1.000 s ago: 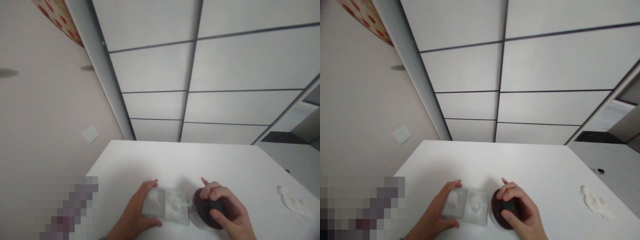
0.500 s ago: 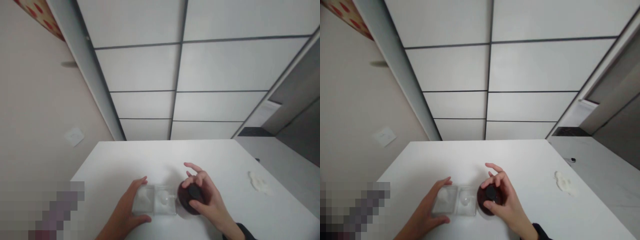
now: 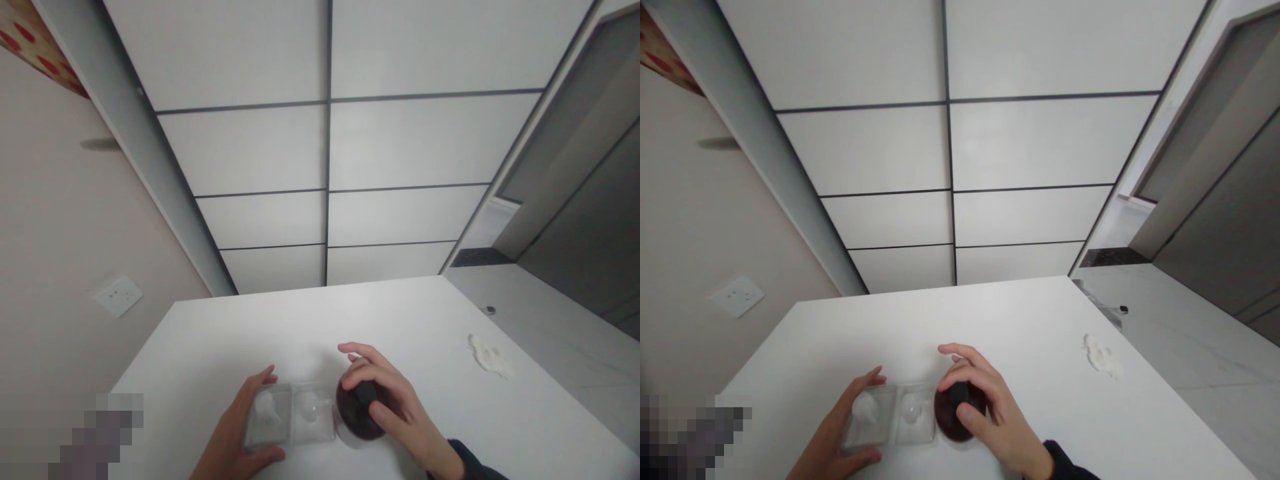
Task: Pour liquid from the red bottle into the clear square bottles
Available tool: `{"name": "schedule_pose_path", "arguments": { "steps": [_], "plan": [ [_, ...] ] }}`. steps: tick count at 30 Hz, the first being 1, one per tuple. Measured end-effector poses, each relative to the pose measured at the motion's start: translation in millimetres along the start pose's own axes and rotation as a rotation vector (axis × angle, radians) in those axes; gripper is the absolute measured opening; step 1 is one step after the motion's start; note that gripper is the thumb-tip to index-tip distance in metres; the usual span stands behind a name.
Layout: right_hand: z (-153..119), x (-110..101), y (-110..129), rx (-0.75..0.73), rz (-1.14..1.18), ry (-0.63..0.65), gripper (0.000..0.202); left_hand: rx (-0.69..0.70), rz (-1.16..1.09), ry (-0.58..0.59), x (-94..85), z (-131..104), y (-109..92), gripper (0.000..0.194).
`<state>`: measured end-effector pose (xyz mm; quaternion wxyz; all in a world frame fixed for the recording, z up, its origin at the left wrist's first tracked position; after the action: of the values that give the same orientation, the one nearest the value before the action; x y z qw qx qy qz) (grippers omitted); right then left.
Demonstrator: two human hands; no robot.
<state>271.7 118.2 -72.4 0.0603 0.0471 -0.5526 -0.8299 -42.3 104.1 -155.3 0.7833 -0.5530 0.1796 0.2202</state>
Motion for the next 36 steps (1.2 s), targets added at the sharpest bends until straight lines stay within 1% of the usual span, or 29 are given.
{"name": "schedule_pose_path", "arguments": {
  "steps": [3,7,11,14,17,20,22,24,27,29,31,33,35,36],
  "plan": [
    [0,2,2,-0.02,0.044,-0.008,0.031,0.029,0.025,-0.013,0.9,-2,3,0.098],
    [2,7,1,-0.062,0.063,-0.043,0.031,0.006,0.046,-0.005,2.3,-2,4,0.098],
    [4,9,-4,-0.108,0.064,-0.081,0.029,0.003,0.021,-0.007,0.2,2,-5,0.094],
    [5,5,-9,-0.129,0.055,-0.091,0.027,0.023,-0.014,0.006,-0.2,5,-12,0.092],
    [7,0,-12,-0.134,0.027,-0.067,0.025,0.077,-0.027,0.011,2.3,7,-15,0.095],
    [9,-3,-15,-0.127,0.004,-0.042,0.026,0.148,-0.023,-0.034,3.2,7,-20,0.099],
    [12,-3,-16,-0.127,-0.004,-0.038,0.03,0.177,-0.02,-0.062,1.4,9,-26,0.101],
    [14,-1,-16,-0.134,-0.02,-0.033,0.035,0.212,-0.014,-0.078,-2.5,10,-37,0.102],
    [15,-2,-12,-0.161,-0.068,-0.012,0.041,0.27,0.003,-0.081,-10.3,12,-64,0.101],
    [14,-7,-6,-0.196,-0.109,-0.003,0.048,0.312,0.01,-0.088,-17.3,15,-87,0.102],
    [17,-19,3,-0.237,-0.16,-0.035,0.052,0.352,0.013,-0.112,-27.4,25,-110,0.101],
    [27,-36,15,-0.268,-0.231,-0.115,0.045,0.379,0.024,-0.152,-41.0,43,-133,0.09],
    [46,-52,29,-0.281,-0.33,-0.201,0.038,0.388,0.054,-0.19,-56.5,73,-153,0.067],
    [59,-59,36,-0.279,-0.389,-0.224,0.037,0.384,0.079,-0.209,-64.4,90,-162,0.053]
  ]
}}
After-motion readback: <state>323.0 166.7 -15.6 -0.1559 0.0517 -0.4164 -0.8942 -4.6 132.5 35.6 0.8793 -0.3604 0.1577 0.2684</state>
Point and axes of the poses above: each hand's wrist, its own z-axis towards the middle knuckle, its own x-axis out of the palm, y = z × x, the point moved 4 cm from there along z, towards the middle knuckle, and after that the axes turned 13 degrees about -y, right-handed, at the moved point
